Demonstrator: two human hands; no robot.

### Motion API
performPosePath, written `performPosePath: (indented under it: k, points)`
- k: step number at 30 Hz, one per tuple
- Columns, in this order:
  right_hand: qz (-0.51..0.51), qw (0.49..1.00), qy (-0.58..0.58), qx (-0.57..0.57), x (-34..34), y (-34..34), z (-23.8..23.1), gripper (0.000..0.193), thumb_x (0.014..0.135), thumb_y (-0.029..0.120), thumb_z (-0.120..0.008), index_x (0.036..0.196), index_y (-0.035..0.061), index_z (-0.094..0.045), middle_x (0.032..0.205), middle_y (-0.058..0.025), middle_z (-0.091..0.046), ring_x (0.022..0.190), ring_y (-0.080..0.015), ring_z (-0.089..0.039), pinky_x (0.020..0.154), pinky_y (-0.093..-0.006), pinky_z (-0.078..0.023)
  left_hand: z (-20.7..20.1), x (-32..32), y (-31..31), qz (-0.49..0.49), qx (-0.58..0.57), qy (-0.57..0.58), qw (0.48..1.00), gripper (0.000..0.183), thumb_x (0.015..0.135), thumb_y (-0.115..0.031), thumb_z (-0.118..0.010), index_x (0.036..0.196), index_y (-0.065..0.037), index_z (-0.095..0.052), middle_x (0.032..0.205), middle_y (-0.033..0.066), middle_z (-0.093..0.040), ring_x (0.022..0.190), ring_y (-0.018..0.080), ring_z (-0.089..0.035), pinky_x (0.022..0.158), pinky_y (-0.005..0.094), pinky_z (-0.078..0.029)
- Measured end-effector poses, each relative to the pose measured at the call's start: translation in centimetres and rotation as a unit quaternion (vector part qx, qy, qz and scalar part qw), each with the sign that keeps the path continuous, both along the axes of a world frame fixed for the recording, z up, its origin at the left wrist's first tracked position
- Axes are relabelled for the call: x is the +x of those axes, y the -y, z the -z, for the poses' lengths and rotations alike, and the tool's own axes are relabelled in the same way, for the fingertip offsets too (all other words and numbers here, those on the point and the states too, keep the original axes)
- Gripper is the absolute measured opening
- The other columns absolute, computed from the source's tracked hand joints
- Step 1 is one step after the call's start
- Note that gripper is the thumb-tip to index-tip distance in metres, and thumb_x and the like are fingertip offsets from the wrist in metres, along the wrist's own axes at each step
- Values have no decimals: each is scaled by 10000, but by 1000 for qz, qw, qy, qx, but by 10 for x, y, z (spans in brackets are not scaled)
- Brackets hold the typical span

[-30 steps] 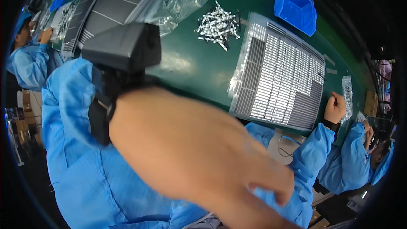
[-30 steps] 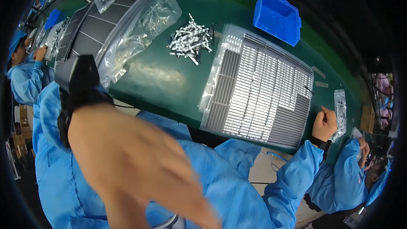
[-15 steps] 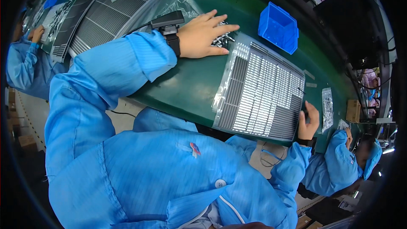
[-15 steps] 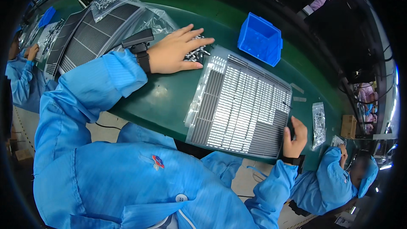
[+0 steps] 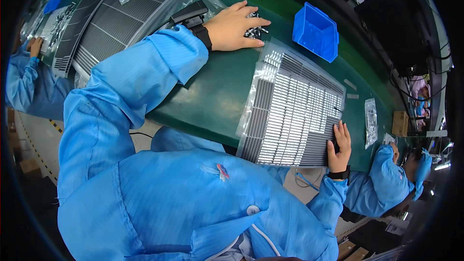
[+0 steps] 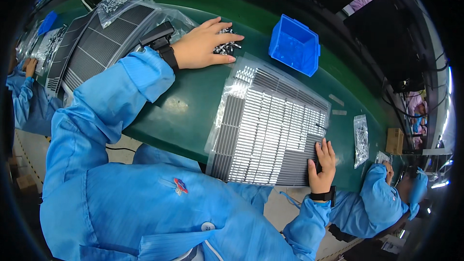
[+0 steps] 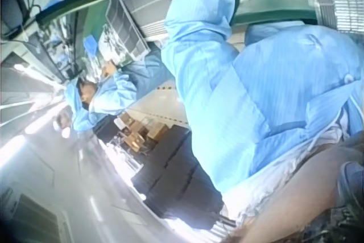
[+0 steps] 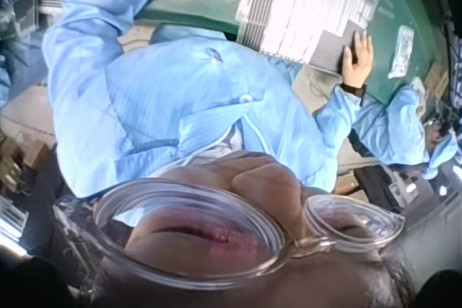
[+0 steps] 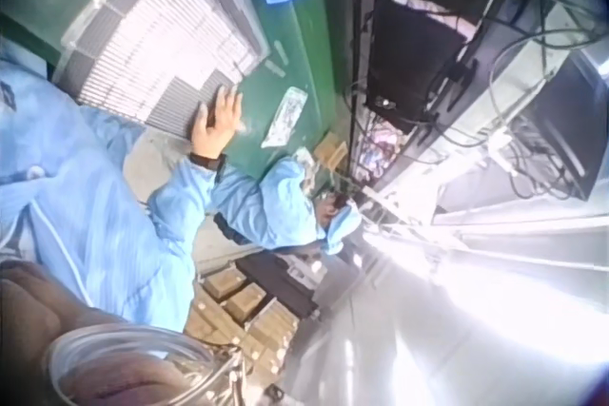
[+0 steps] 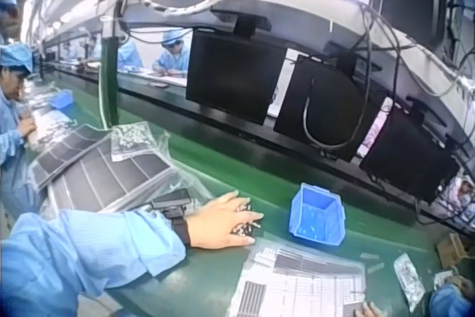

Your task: Assembling LED light strips onto a mounting grid in a factory setting.

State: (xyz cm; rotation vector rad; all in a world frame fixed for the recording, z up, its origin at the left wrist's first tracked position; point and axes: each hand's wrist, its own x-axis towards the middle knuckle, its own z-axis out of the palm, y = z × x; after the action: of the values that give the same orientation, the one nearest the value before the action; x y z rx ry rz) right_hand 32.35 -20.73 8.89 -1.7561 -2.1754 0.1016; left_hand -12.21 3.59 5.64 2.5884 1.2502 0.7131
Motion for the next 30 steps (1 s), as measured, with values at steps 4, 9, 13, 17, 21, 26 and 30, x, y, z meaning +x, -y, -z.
performPosePath:
  k: [4, 9, 13, 17, 21, 26, 30]
  points:
    - [64, 996, 10, 59, -17, 1, 14, 401, 937, 66, -609, 1335, 40, -655, 1438, -190, -588, 1385, -395, -490, 1146, -448, -380, 4, 5, -5, -25, 17, 11, 999, 708, 924, -526, -676, 1499, -162, -478, 1589, 226, -361, 1497, 460, -266, 1202, 529, -294]
    - [138, 986, 20, 91, -19, -2, 21, 355, 977, 39, -546, 1309, 32, -670, 1345, -180, -657, 1317, -395, -558, 1093, -431, -449, -2, 11, 14, -43, 129, -1, 991, 730, 931, -484, -683, 1473, -46, -465, 1581, 232, -364, 1494, 428, -288, 1216, 493, -283]
    - [166, 981, 22, 98, -15, -4, 24, 350, 983, 36, -534, 1304, 34, -674, 1347, -180, -655, 1320, -393, -551, 1096, -436, -446, -25, 36, 42, 164, 65, -4, 984, 909, 824, -611, -722, 1449, 0, -473, 1575, 217, -376, 1489, 421, -288, 1212, 488, -295]
    - [143, 983, -17, 111, -8, -6, 20, 350, 967, 74, -614, 1311, 37, -663, 1322, -203, -654, 1257, -357, -591, 1049, -417, -475, -32, 59, 52, 155, 6, -90, 984, 1119, 642, -600, -837, 1415, 111, -451, 1442, 249, -493, 1371, 393, -434, 1166, 417, -379]
    - [229, 959, -167, 28, -1, 3, 11, 662, 838, 179, -825, 1427, 52, -550, 1322, -198, -614, 1160, -256, -614, 950, -371, -515, -53, 81, 60, 103, -72, -140, 982, 1096, 561, -473, -925, 1372, 124, -494, 1264, 224, -577, 1236, 371, -517, 1037, 406, -467]
    - [229, 933, -266, -78, -3, -3, 5, 784, 765, 106, -875, 1438, -20, -494, 1331, -162, -593, 1044, -209, -652, 852, -316, -552, -40, 75, 66, 87, -111, -128, 982, 911, 573, -467, -936, 1224, 68, -587, 1107, 206, -626, 1095, 389, -584, 979, 436, -474]
    - [189, 907, -359, -107, -9, -19, 15, 648, 783, 31, -847, 1326, -114, -525, 1195, -161, -633, 961, -202, -699, 810, -283, -566, -58, 66, 65, 93, -138, -154, 974, 827, 592, -466, -933, 1150, 46, -602, 1130, 215, -632, 1149, 385, -580, 954, 450, -472]
